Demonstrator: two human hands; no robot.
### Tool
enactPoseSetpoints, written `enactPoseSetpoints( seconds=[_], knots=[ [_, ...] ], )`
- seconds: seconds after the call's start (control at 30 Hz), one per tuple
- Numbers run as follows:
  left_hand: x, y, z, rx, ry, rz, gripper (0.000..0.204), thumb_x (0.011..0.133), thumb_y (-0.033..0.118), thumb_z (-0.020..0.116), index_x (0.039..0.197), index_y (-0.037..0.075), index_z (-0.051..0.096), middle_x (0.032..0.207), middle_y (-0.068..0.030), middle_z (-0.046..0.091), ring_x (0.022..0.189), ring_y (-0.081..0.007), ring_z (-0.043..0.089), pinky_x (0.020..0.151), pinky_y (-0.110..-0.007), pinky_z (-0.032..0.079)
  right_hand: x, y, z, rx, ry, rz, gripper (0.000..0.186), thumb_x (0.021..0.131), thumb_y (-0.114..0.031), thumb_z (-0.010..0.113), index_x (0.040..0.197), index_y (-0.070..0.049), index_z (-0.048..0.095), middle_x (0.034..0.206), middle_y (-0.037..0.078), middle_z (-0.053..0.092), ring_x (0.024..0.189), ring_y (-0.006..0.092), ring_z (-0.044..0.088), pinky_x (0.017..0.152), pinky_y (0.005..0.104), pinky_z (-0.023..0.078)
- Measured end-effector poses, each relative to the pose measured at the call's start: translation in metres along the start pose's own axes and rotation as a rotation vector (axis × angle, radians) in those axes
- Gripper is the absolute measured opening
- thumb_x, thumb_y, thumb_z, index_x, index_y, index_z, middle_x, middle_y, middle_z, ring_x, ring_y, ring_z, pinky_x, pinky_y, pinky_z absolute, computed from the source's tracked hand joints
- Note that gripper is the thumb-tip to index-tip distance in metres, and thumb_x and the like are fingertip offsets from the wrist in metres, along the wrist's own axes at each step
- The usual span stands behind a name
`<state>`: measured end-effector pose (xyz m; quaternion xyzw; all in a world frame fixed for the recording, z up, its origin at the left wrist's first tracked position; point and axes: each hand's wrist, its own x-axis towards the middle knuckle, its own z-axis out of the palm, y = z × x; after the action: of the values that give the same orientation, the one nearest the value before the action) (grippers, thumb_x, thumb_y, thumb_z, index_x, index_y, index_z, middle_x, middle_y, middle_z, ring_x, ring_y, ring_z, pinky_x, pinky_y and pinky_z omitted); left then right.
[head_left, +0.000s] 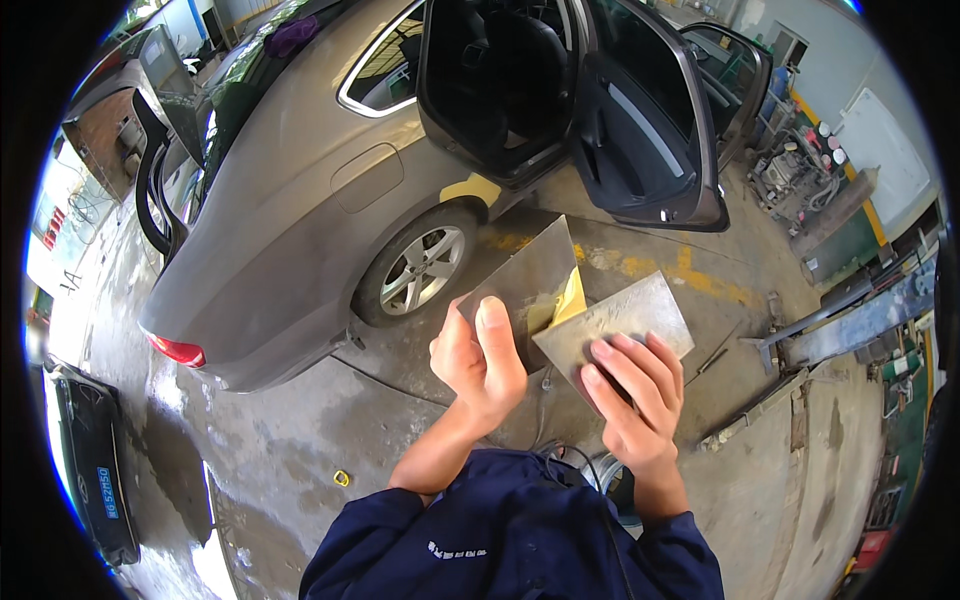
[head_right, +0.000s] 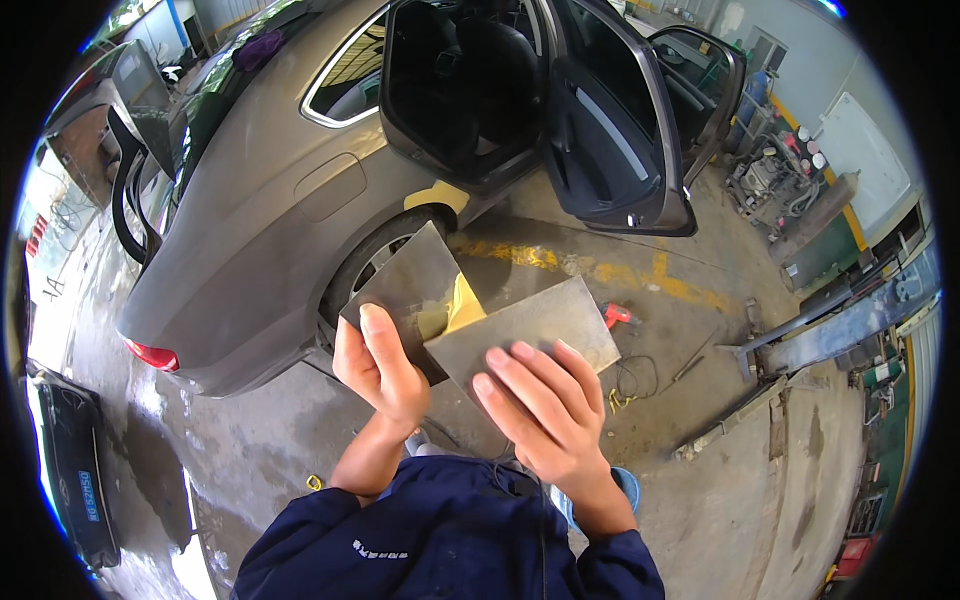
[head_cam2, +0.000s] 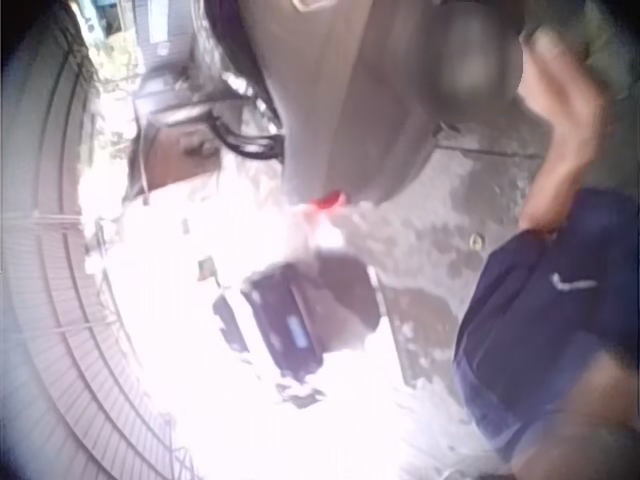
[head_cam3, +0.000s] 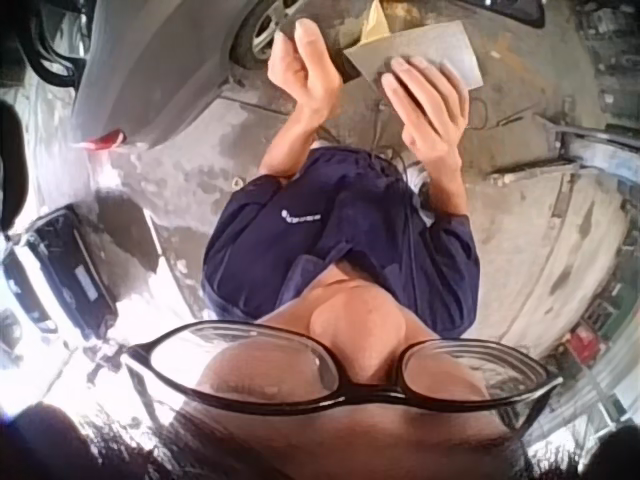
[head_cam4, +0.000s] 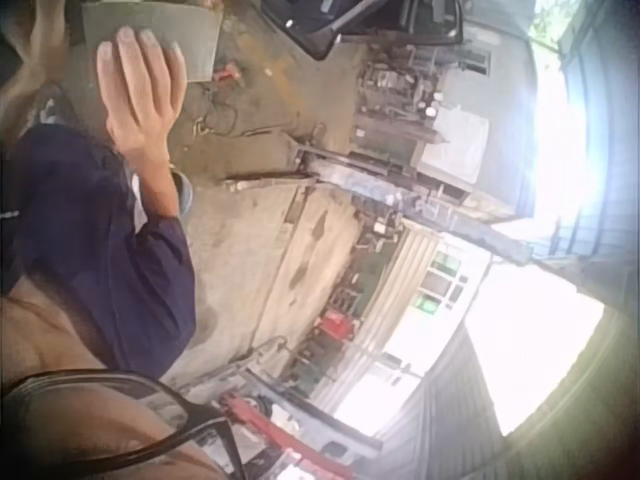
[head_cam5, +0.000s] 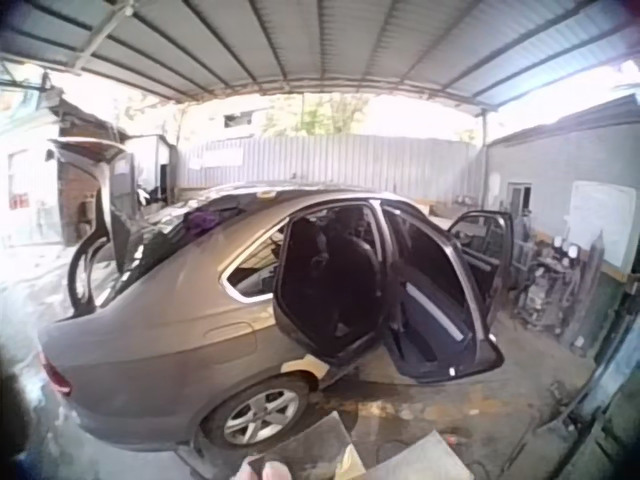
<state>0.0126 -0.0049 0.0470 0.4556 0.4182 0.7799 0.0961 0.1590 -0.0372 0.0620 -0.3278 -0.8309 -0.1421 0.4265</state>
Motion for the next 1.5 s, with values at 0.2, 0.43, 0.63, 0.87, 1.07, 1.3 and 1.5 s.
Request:
enactPoseSetpoints(
  seconds=[0.2, 0.43, 0.63, 0.87, 1.07, 1.3, 1.5],
  knots=[
    [0.008, 0.007, 0.005, 0.054, -0.100, 0.050, 0.013, 0.081, 0.006, 0.048, 0.073, -0.004, 0.053, 0.048, -0.0011, 0.048, 0.041, -0.0038, 0.042, 0.039, -0.019, 0.033, -0.006, 0.005, 0.008, 0.023, -0.037, -0.046, 0.024, 0.070, -0.007, 0.058, 0.093, -0.011, 0.063, 0.102, 0.004, 0.057, 0.091, 0.0200, 0.055, 0.084, 0.0345, 0.041],
    [0.013, 0.006, 0.005, 0.018, -0.010, -0.044, 0.019, 0.086, 0.009, 0.040, 0.075, -0.002, 0.051, 0.059, 0.0022, 0.047, 0.052, -0.0029, 0.037, 0.046, -0.017, 0.028, -0.022, 0.009, -0.007, 0.184, 0.031, -0.009, 0.013, 0.078, -0.013, 0.055, 0.087, -0.008, 0.061, 0.096, 0.005, 0.060, 0.085, 0.0199, 0.058, 0.079, 0.0350, 0.045],
    [-0.007, 0.002, 0.016, -0.056, 0.077, 0.248, 0.022, 0.081, 0.015, 0.047, 0.076, -0.005, 0.055, 0.064, -0.0102, 0.060, 0.051, -0.0112, 0.053, 0.048, -0.022, 0.042, -0.020, 0.007, 0.016, 1.066, 0.604, 0.428, 0.024, 0.085, 0.000, 0.036, 0.107, 0.003, 0.042, 0.103, 0.026, 0.051, 0.094, 0.0315, 0.053, 0.083, 0.0388, 0.041],
    [-0.008, 0.004, 0.009, -0.115, 0.020, -0.022, 0.021, 0.087, 0.014, 0.041, 0.084, -0.003, 0.052, 0.070, -0.0018, 0.054, 0.060, -0.0047, 0.045, 0.054, -0.017, 0.035, -0.024, 0.028, 0.013, 0.535, 0.132, 0.418, 0.021, 0.081, 0.004, 0.041, 0.099, 0.007, 0.050, 0.097, 0.019, 0.056, 0.088, 0.0278, 0.057, 0.078, 0.0319, 0.045],
    [-0.005, 0.009, 0.017, -0.111, -0.023, -0.172, 0.017, 0.089, 0.011, 0.040, 0.078, 0.000, 0.049, 0.067, 0.0049, 0.046, 0.059, -0.0007, 0.035, 0.051, -0.015, 0.026, -0.001, 0.024, 0.001, 0.145, 0.235, 0.178, 0.019, 0.077, -0.002, 0.053, 0.095, -0.002, 0.057, 0.099, 0.015, 0.056, 0.088, 0.0263, 0.057, 0.079, 0.0363, 0.044],
    [0.003, -0.006, 0.013, 0.010, -0.047, -0.022, 0.021, 0.083, 0.004, 0.047, 0.065, -0.001, 0.040, 0.047, -0.0001, 0.041, 0.045, -0.0005, 0.032, 0.037, -0.017, 0.024, -0.008, 0.010, 0.021, 0.027, 0.023, 0.009, 0.024, 0.067, -0.005, 0.059, 0.091, -0.010, 0.063, 0.099, 0.005, 0.059, 0.091, 0.0203, 0.055, 0.081, 0.0336, 0.042],
    [0.010, -0.015, 0.001, 0.127, -0.038, -0.003, 0.018, 0.085, 0.005, 0.046, 0.069, -0.003, 0.043, 0.051, 0.0019, 0.044, 0.048, -0.0003, 0.034, 0.039, -0.017, 0.026, -0.031, 0.010, 0.023, 0.084, -0.091, 0.000, 0.023, 0.069, -0.007, 0.060, 0.092, -0.011, 0.062, 0.098, 0.004, 0.059, 0.090, 0.0204, 0.055, 0.081, 0.0336, 0.042]
  ],
)
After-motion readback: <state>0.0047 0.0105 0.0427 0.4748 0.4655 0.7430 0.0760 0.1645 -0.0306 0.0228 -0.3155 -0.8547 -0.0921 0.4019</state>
